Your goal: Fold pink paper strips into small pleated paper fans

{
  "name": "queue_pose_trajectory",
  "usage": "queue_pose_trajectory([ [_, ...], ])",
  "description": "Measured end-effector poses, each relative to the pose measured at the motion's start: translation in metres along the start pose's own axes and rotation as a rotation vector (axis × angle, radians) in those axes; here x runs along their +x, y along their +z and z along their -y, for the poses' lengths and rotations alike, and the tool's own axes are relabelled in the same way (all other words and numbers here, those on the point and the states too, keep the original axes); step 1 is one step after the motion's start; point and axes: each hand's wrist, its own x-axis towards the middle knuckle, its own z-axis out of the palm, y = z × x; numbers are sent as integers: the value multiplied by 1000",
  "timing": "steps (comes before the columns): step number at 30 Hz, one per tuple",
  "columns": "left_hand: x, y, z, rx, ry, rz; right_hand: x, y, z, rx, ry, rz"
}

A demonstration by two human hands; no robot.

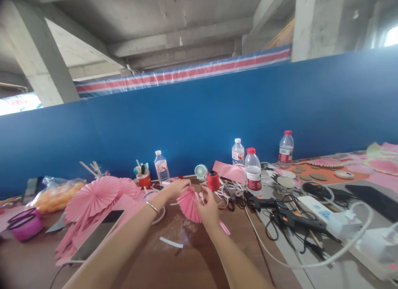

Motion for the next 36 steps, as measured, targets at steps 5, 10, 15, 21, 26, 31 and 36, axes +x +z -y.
queue_pose_trajectory([
  [5,-20,-28,-15,-46,19,-48,-3,-3,10,-146,-93,-8],
  [10,-42,-25,-28,-121,107,-69,-8,0,21,-127,-145,29],
  [15,-64,-15,-50,-406,139,-211,-20,10,40,138,-79,92],
  [21,-72,-30,-83,-917,144,-571,-21,16,97,492,-54,181],
  [26,-59,-64,-81,-1462,162,-808,0,14,141,688,7,107],
  [31,-55,-91,-71,-1624,281,-874,16,21,164,742,31,193],
  [36,-66,-93,-59,-1640,242,-893,27,33,177,732,82,343],
])
